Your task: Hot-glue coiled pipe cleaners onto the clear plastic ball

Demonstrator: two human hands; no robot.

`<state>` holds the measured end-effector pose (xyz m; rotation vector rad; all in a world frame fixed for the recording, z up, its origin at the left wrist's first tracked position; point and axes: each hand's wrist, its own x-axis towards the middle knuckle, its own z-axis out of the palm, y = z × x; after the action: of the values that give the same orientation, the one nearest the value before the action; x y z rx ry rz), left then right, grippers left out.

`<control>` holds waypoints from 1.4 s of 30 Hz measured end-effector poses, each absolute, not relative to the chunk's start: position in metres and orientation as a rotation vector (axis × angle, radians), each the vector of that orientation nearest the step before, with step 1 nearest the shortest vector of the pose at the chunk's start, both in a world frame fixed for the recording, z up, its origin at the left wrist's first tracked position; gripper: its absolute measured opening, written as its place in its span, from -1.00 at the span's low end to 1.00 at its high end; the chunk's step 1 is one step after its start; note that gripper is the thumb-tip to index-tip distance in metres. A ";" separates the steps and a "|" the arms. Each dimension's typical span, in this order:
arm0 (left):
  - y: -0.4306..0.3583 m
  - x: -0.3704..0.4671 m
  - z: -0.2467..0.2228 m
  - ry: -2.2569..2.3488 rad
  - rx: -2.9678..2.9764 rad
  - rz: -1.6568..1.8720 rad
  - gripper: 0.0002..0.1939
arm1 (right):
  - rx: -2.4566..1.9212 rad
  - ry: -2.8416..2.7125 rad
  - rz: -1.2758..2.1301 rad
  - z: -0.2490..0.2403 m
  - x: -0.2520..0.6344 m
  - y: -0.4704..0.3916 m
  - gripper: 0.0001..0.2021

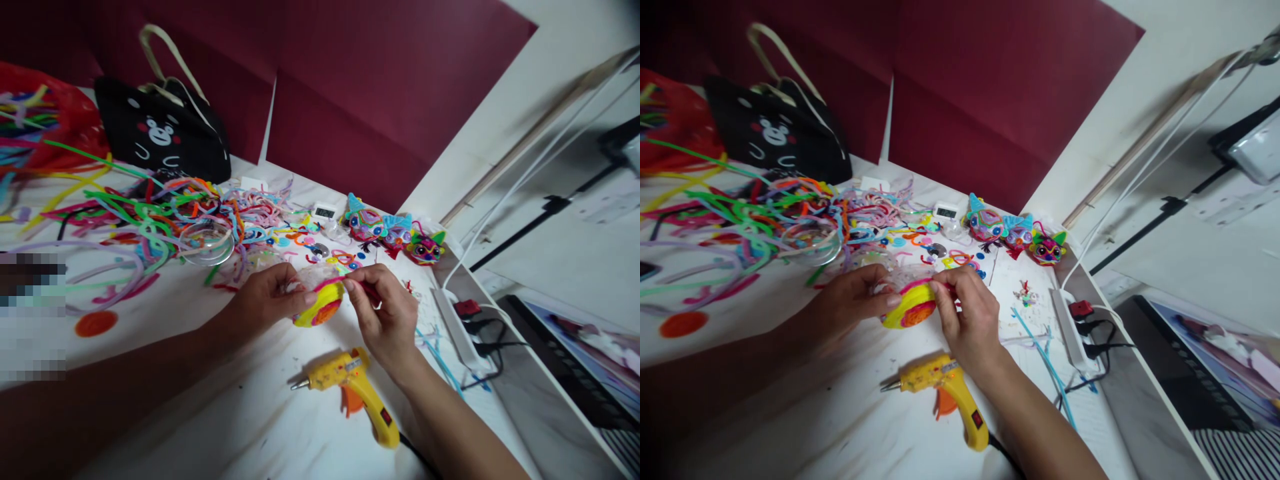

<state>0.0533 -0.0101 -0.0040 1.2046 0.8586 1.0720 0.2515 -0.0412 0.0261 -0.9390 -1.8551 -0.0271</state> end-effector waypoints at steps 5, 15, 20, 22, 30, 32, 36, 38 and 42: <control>-0.010 0.053 -0.003 0.850 1.160 1.069 -0.61 | -0.867 -1.871 -0.053 0.025 0.251 -0.039 -0.89; -0.007 0.052 -0.003 0.838 1.094 1.132 -0.61 | -0.850 -1.922 0.071 0.030 0.252 -0.038 -0.87; -0.007 0.051 -0.006 0.821 1.131 1.138 -0.62 | -0.889 -1.884 0.201 0.031 0.254 -0.038 -0.89; -0.007 0.051 -0.007 0.804 1.143 1.140 -0.61 | -0.916 -1.867 0.258 0.031 0.255 -0.038 -0.90; -0.003 0.050 -0.012 0.769 1.152 1.156 -0.64 | -1.044 -1.670 0.593 0.027 0.256 -0.032 -0.92; -0.005 0.050 -0.010 0.760 1.152 1.159 -0.64 | -1.058 -1.614 0.681 0.028 0.256 -0.032 -0.91; -0.009 0.050 -0.005 0.766 1.122 1.152 -0.66 | -1.070 -1.544 0.805 0.029 0.255 -0.031 -0.88; -0.010 0.050 -0.005 0.757 1.103 1.148 -0.66 | -1.077 -1.518 0.840 0.030 0.255 -0.031 -0.87; -0.006 0.051 -0.009 0.741 1.086 1.157 -0.65 | -1.098 -1.441 0.928 0.034 0.254 -0.031 -0.79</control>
<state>0.0510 -0.0065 -0.0090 1.0858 0.7406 1.1574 0.2536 -0.0307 0.0336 -1.0982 -1.4413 0.9279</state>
